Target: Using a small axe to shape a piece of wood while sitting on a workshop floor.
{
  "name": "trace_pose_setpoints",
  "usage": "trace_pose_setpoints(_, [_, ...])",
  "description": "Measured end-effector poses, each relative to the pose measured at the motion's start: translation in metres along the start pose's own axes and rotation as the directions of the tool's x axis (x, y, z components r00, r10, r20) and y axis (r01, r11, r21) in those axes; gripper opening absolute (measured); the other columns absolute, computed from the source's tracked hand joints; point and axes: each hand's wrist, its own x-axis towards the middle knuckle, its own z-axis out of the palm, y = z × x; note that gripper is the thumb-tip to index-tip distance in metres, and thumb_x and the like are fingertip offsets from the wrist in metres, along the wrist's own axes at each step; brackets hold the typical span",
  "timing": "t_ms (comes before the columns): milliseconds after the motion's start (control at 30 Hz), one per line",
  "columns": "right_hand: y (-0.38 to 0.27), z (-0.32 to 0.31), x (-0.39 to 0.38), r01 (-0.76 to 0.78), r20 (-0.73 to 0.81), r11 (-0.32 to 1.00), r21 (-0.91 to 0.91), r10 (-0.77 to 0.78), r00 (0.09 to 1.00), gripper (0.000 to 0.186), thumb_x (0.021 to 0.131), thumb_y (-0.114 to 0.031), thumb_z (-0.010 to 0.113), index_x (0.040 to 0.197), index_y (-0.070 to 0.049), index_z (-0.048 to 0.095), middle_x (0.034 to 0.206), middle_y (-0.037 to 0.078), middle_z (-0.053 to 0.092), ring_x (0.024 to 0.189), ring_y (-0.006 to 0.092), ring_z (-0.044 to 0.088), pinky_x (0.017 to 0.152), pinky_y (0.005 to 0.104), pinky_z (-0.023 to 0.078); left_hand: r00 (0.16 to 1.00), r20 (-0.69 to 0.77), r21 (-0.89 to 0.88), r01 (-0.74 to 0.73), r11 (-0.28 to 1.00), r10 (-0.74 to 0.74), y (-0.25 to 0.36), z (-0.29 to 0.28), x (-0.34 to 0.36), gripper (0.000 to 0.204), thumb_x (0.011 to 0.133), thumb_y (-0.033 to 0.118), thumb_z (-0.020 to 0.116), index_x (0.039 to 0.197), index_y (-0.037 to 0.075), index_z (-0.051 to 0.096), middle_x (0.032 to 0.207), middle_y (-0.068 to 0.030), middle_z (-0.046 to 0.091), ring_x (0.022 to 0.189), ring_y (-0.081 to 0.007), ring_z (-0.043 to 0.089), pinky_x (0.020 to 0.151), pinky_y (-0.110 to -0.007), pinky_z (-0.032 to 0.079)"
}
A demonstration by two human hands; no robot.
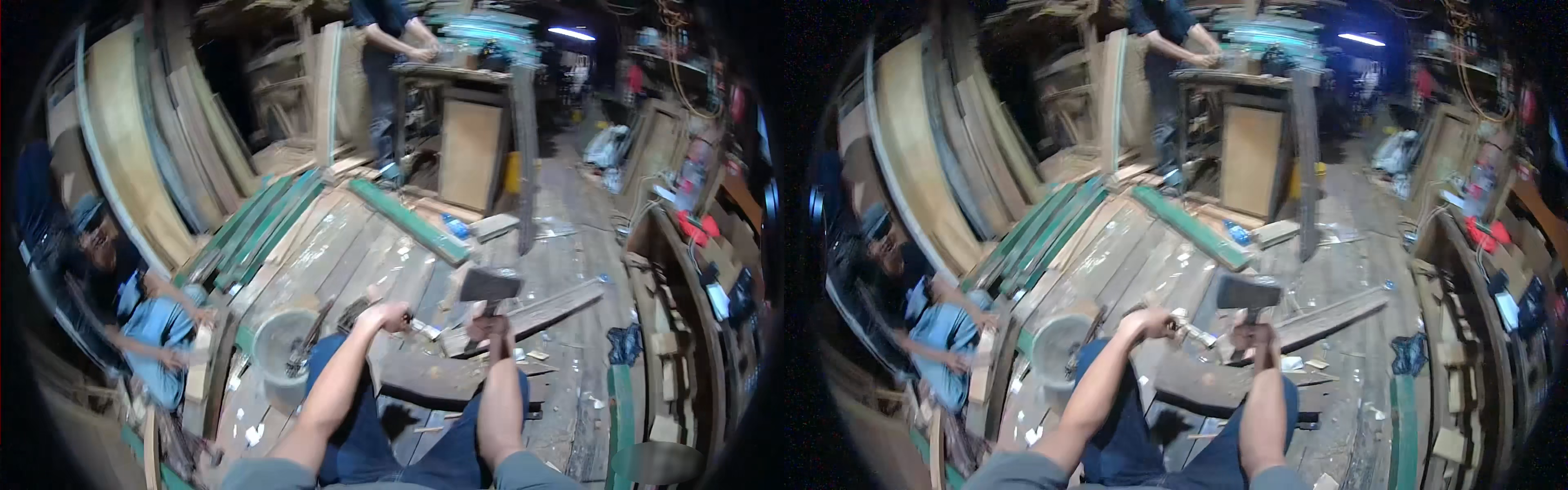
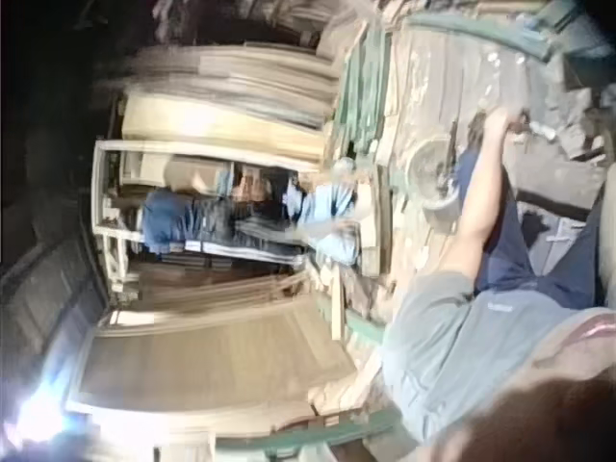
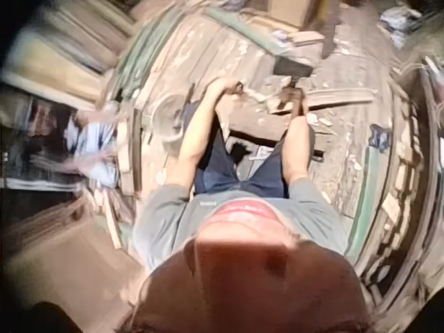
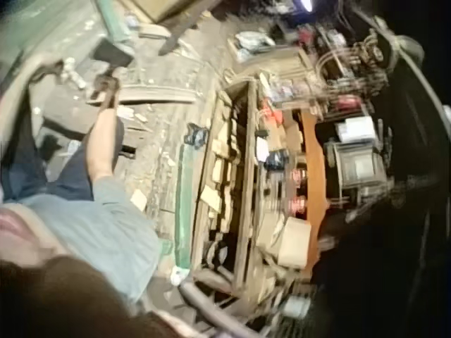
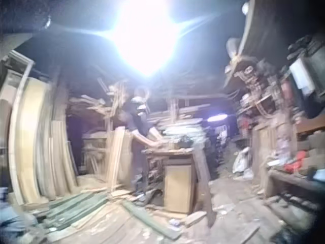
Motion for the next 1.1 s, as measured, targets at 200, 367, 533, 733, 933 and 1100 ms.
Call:
trace_pose_setpoints(200, [-0.042,0.092,0.014,-0.276,0.525,0.947,0.164,0.153,0.837,0.032,0.083,-0.035,0.052,0.058,-0.018,0.041,0.046,-0.003,0.033,0.039,0.0154,0.031,0.041,0.0296,0.024,0.996,-0.077,0.018,0.056,0.998,-0.054,-0.016,0.011,0.008,0.029,0.075,0.026,0.067,0.093,0.004,0.069,0.092,-0.0164,0.067,0.087,-0.0319,0.063,0.074,-0.041,0.050])
trace_pose_setpoints(367, [-0.055,0.246,0.008,-0.179,0.519,0.983,-0.027,0.167,0.838,0.035,0.089,-0.021,0.049,0.058,-0.012,0.035,0.044,0.000,0.029,0.035,0.0124,0.025,0.037,0.0295,0.022,0.958,0.083,0.033,0.271,0.962,-0.273,-0.040,-0.001,-0.027,0.036,0.071,0.036,0.074,0.092,0.007,0.070,0.090,-0.0134,0.068,0.086,-0.0271,0.064,0.070,-0.040,0.050])
trace_pose_setpoints(533, [-0.062,0.230,-0.001,-0.147,0.434,0.983,0.107,0.087,0.897,0.032,0.090,-0.016,0.047,0.061,-0.013,0.035,0.045,0.000,0.032,0.035,0.0125,0.029,0.037,0.0290,0.028,0.953,0.055,0.021,0.297,0.955,-0.298,-0.022,0.004,-0.019,0.029,0.070,0.025,0.072,0.094,0.008,0.069,0.095,-0.0129,0.067,0.090,-0.0299,0.064,0.073,-0.041,0.051])
trace_pose_setpoints(733, [-0.041,0.221,-0.002,-0.234,0.348,0.964,0.123,0.179,0.920,0.027,0.083,-0.018,0.059,0.064,-0.012,0.041,0.055,-0.003,0.032,0.045,0.0120,0.031,0.046,0.0279,0.028,0.942,0.149,-0.052,0.313,0.948,-0.302,-0.022,-0.004,-0.049,0.032,0.074,0.022,0.068,0.099,0.002,0.063,0.091,-0.0201,0.066,0.081,-0.0318,0.064,0.069,-0.042,0.049])
trace_pose_setpoints(933, [-0.049,0.259,0.002,-0.121,0.450,0.992,0.017,0.101,0.887,0.037,0.088,-0.017,0.048,0.055,-0.012,0.033,0.045,-0.001,0.026,0.036,0.0118,0.023,0.038,0.0300,0.021,0.975,0.138,-0.013,0.178,0.984,-0.175,-0.036,-0.006,-0.050,0.036,0.079,0.035,0.068,0.099,0.006,0.064,0.092,-0.0167,0.065,0.088,-0.0300,0.062,0.075,-0.038,0.048])
trace_pose_setpoints(1100, [-0.061,0.258,-0.002,-0.094,0.527,0.994,0.057,0.050,0.849,0.040,0.087,-0.020,0.050,0.053,-0.012,0.032,0.045,-0.001,0.026,0.036,0.0108,0.023,0.038,0.0281,0.020,0.981,0.118,-0.053,0.163,0.985,-0.156,-0.022,-0.013,-0.043,0.036,0.080,0.033,0.068,0.103,0.005,0.062,0.095,-0.0176,0.064,0.089,-0.0311,0.061,0.074,-0.039,0.047])
